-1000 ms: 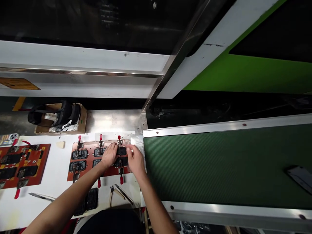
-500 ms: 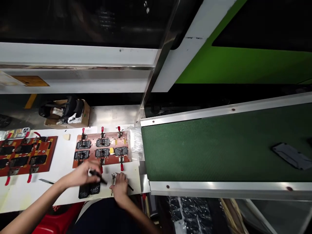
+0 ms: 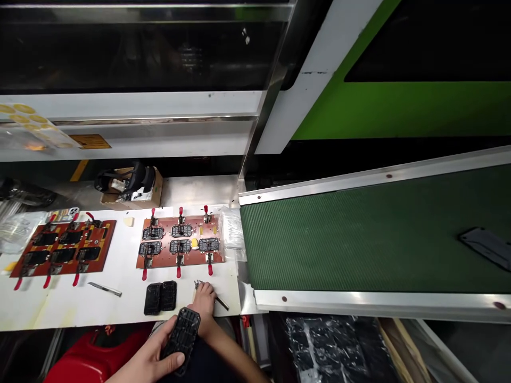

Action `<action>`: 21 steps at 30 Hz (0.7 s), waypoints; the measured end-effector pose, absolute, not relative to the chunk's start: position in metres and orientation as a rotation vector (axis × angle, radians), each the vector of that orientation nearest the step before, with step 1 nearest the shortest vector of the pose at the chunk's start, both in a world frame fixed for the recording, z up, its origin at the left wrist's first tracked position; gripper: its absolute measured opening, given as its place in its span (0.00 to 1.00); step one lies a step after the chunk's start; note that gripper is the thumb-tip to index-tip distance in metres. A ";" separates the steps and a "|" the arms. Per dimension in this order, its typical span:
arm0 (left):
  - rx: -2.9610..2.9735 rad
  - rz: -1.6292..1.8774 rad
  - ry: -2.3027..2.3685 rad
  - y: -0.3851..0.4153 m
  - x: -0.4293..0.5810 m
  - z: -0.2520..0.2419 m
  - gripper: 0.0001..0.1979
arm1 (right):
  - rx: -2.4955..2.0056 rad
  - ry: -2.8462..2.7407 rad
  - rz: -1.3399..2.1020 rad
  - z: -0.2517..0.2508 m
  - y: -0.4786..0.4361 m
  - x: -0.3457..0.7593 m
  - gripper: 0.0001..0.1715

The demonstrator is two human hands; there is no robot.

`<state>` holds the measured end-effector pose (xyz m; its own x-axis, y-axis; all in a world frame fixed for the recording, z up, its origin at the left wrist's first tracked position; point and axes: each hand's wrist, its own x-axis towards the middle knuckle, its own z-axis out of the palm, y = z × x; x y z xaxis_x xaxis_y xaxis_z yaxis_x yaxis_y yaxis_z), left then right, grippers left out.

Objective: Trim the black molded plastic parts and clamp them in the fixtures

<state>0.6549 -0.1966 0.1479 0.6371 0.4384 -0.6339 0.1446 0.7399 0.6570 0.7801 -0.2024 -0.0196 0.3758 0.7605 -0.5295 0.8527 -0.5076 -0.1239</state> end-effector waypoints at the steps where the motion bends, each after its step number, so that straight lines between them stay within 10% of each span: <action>1: 0.754 0.181 0.882 -0.197 0.653 0.145 0.36 | 2.485 1.445 -0.821 -0.017 -0.202 0.780 0.30; 5: 0.613 0.152 0.903 -0.191 0.652 0.140 0.42 | 2.607 1.447 -0.906 0.002 -0.205 0.787 0.12; 11: 0.318 0.227 1.014 -0.180 0.653 0.148 0.35 | 2.755 1.533 -1.247 0.040 -0.228 0.827 0.22; 17: 0.289 0.272 1.031 -0.180 0.649 0.147 0.24 | 2.581 1.153 -2.691 0.119 -0.227 0.885 0.33; 21: 0.288 0.274 0.976 -0.178 0.650 0.149 0.21 | 2.111 1.986 -2.121 0.173 -0.217 0.886 0.37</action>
